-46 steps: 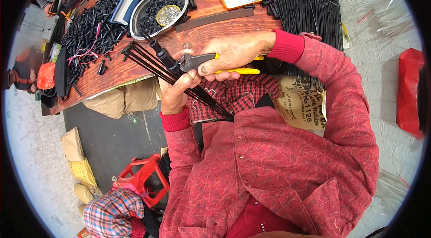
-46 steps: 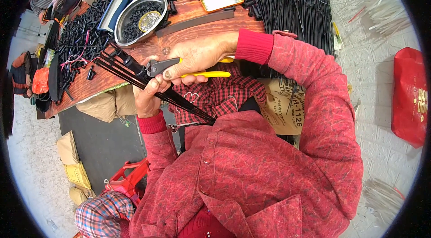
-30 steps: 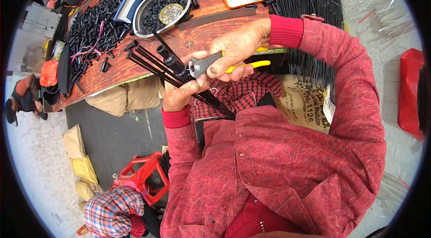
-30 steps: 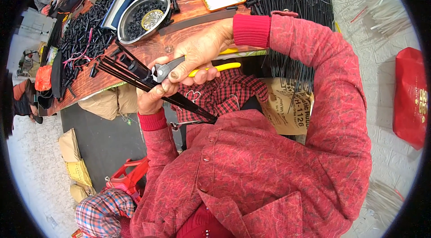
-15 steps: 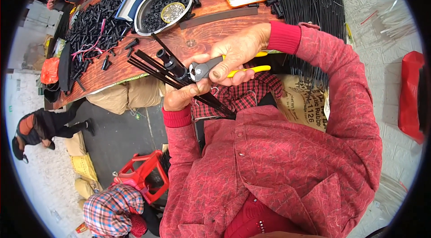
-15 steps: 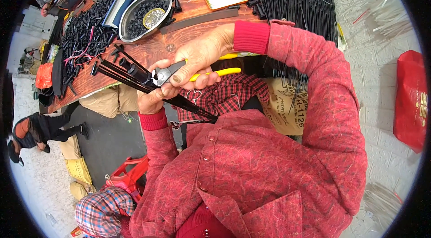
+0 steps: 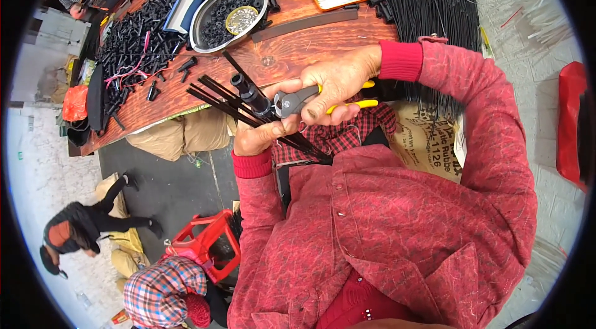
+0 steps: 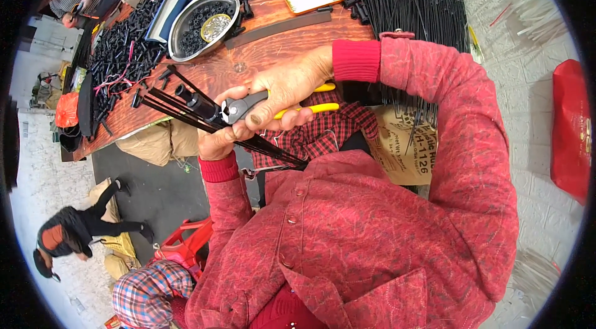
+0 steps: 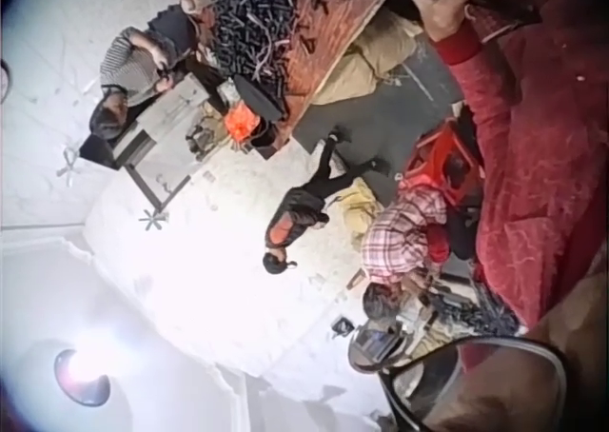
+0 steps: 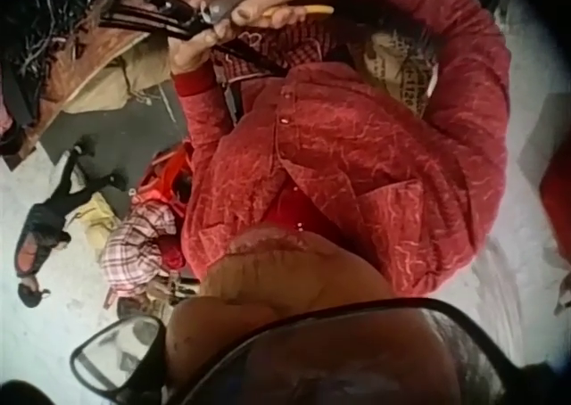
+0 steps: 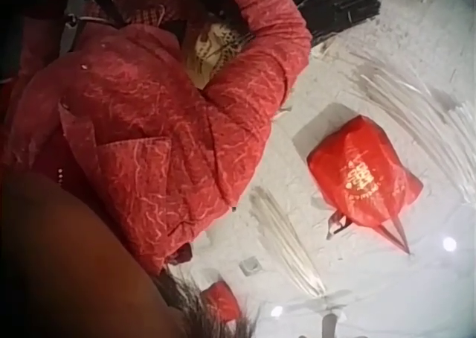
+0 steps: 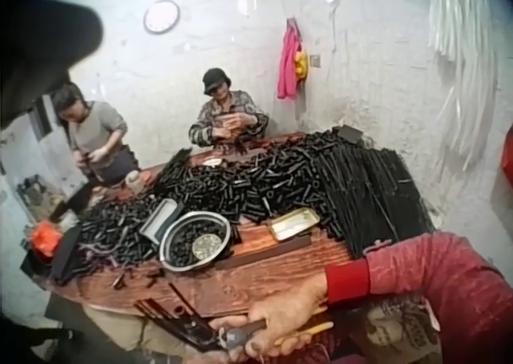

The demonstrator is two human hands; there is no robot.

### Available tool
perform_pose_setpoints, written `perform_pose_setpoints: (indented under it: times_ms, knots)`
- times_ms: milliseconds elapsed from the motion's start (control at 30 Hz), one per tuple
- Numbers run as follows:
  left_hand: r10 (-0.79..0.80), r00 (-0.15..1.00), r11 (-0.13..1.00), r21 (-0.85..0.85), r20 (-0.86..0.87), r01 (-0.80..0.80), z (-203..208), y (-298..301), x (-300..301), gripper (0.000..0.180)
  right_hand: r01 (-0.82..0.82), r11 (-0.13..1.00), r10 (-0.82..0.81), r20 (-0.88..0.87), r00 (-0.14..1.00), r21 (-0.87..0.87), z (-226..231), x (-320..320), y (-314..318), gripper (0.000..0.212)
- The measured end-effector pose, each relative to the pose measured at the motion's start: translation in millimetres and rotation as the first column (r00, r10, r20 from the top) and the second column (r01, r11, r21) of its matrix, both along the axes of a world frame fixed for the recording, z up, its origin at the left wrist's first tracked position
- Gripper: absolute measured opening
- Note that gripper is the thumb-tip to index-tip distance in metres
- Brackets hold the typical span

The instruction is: Stripping and bundling electrical wires at a production table.

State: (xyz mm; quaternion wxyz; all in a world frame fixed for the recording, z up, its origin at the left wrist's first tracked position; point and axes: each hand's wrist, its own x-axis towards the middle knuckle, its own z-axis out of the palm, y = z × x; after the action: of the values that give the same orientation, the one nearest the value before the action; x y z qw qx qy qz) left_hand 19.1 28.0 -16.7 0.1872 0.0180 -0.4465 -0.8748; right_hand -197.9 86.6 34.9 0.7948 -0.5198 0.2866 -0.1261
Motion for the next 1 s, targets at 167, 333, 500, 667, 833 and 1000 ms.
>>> perform_pose_setpoints:
  times_ms: [167, 333, 500, 667, 833, 1000]
  knots:
    - [-0.076, 0.989, 0.996, -0.041, 0.129, 0.082, -2, -7, 10, 0.076, 0.083, 0.988, -0.071, -0.093, 0.993, 0.129, 5, 11, 16, 0.081]
    - [0.011, 1.000, 1.000, -0.009, -0.029, -0.011, -6, -3, 1, 0.073, 0.092, 0.990, -0.076, -0.144, 0.987, 0.110, 28, 9, 8, 0.030]
    - [0.034, 0.999, 0.999, -0.004, 0.020, -0.034, -2, -7, -1, 0.075, 0.004, 1.000, -0.005, -0.179, 0.984, -0.007, 29, -3, -3, 0.055]
    - [0.035, 0.999, 0.998, 0.045, -0.027, -0.034, -3, -9, 0, 0.073, -0.033, 0.999, 0.029, -0.126, 0.992, -0.028, 19, -1, -13, 0.052]
    - [-0.005, 0.994, 1.000, 0.025, -0.108, 0.008, -17, -13, -3, 0.072, -0.115, 0.984, 0.114, -0.018, 0.993, -0.135, -8, -6, -21, 0.049]
    - [0.180, 0.982, 0.982, -0.053, -0.051, -0.183, -8, -10, -6, 0.074, -0.029, 0.993, 0.033, 0.032, 0.999, -0.113, -6, -1, -12, 0.044]
